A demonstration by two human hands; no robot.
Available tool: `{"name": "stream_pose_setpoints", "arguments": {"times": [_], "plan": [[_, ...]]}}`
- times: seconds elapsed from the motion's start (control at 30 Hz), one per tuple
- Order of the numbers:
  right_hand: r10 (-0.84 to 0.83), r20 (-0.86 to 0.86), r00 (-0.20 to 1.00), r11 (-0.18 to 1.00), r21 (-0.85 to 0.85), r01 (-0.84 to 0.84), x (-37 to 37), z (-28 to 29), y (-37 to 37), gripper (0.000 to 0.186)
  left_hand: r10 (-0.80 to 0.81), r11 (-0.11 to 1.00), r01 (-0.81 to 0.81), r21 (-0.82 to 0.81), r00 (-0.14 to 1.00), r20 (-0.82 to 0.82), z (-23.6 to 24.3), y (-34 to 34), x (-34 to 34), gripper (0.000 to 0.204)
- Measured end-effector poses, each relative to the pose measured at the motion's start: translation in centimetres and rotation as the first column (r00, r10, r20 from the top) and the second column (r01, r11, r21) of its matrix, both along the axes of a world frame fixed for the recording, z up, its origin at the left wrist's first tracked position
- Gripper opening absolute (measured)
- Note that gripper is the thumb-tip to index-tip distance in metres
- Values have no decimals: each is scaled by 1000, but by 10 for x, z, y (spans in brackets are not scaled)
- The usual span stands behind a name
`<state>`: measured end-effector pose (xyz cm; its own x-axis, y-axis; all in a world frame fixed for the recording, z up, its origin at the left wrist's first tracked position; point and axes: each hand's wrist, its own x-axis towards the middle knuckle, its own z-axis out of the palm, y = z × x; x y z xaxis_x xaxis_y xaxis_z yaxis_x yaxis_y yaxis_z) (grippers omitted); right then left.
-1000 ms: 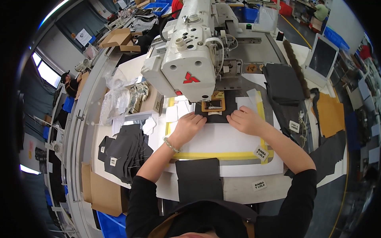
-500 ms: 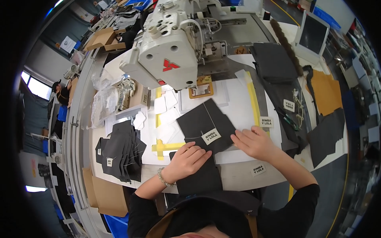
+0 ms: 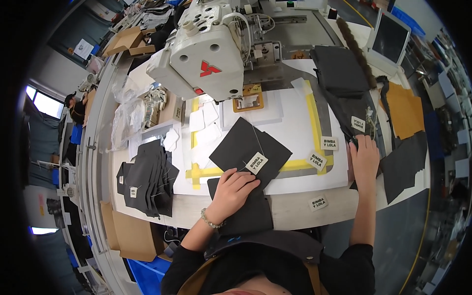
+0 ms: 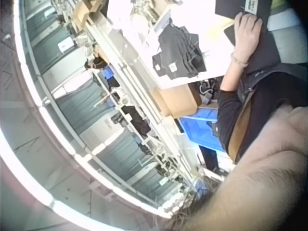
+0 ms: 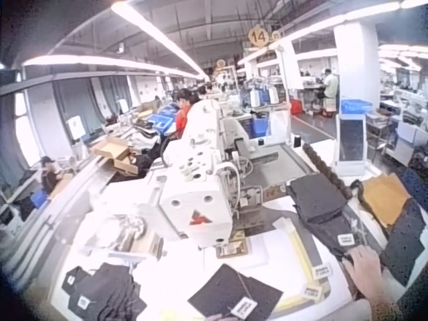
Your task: Sewing small white labels onto square black leather patches using an industrial sewing machine.
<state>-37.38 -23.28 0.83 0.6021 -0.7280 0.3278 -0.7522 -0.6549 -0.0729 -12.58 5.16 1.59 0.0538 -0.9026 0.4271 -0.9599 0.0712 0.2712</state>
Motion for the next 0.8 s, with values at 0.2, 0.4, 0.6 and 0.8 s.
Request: {"name": "stream_pose_setpoints", "arguments": {"times": [0.2, 0.4, 0.6, 0.8], "plan": [[79, -2, 997, 993, -90, -79, -3, -16, -15, 12, -80, 990, 81, -118, 997, 11, 7, -6, -14, 27], [-205, 674, 709, 741, 581, -338, 23, 27, -8, 15, -145, 981, 143, -132, 989, -2, 6, -3, -26, 28], [44, 504, 863, 278, 823, -495, 70, 73, 17, 12, -122, 984, 121, -133, 993, -3, 3, 0, -29, 29], [536, 425, 730, 373, 656, -656, 110, 66, 27, 28, -128, 976, 123, -181, 992, -15, 5, 3, -29, 31]]}}
